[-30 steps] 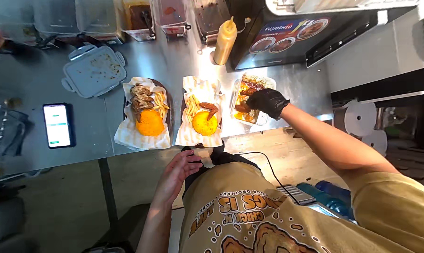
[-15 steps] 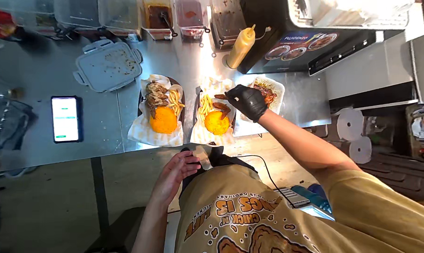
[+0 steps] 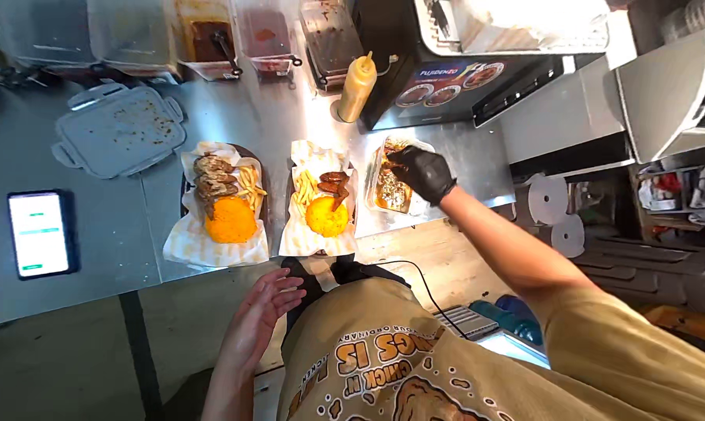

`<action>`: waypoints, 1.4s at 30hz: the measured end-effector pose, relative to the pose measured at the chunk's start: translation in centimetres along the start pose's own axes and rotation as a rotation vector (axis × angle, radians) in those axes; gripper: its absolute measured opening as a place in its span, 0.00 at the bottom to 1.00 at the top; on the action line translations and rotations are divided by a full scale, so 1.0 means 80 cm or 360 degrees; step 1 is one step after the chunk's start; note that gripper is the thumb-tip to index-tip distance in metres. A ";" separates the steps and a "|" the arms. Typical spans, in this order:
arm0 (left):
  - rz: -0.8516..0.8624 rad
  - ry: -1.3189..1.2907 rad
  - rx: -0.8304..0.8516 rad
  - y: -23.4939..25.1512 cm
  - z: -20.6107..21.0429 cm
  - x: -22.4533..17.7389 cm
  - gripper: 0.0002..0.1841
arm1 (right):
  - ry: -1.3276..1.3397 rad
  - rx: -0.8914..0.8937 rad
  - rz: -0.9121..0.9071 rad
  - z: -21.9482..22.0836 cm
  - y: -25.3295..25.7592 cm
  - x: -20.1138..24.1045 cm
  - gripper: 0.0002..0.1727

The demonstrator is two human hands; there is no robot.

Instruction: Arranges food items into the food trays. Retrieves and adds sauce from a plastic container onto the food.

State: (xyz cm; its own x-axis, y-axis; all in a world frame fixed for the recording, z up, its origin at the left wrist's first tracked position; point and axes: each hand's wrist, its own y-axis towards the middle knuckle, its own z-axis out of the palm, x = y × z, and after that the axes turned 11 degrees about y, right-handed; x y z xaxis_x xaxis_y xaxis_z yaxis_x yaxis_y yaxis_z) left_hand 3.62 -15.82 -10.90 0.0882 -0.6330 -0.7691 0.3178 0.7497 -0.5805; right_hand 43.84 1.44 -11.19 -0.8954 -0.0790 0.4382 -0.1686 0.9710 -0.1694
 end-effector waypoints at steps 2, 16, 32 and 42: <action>-0.0020 0.0025 0.0008 0.008 0.016 -0.002 0.25 | -0.0158 0.0201 0.0175 -0.007 0.020 -0.028 0.18; -0.0016 -0.0074 0.0040 0.016 0.047 0.003 0.30 | -0.0385 0.0519 -0.0069 0.029 0.057 -0.044 0.12; 0.0042 0.0004 0.0080 0.008 -0.030 -0.012 0.29 | 0.0851 0.0113 -0.0125 0.039 0.074 0.100 0.16; 0.0075 -0.0083 0.0028 -0.014 -0.055 0.010 0.26 | -0.0253 0.0230 -0.0295 0.086 0.086 0.131 0.15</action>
State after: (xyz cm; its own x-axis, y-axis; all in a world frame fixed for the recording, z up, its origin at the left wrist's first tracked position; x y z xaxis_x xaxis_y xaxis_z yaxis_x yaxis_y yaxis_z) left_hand -0.79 -16.34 -12.06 0.1527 -0.6067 -0.7801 0.3286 0.7756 -0.5389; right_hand 30.48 5.75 -13.88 -0.8952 -0.2979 0.3314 -0.3825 0.8953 -0.2285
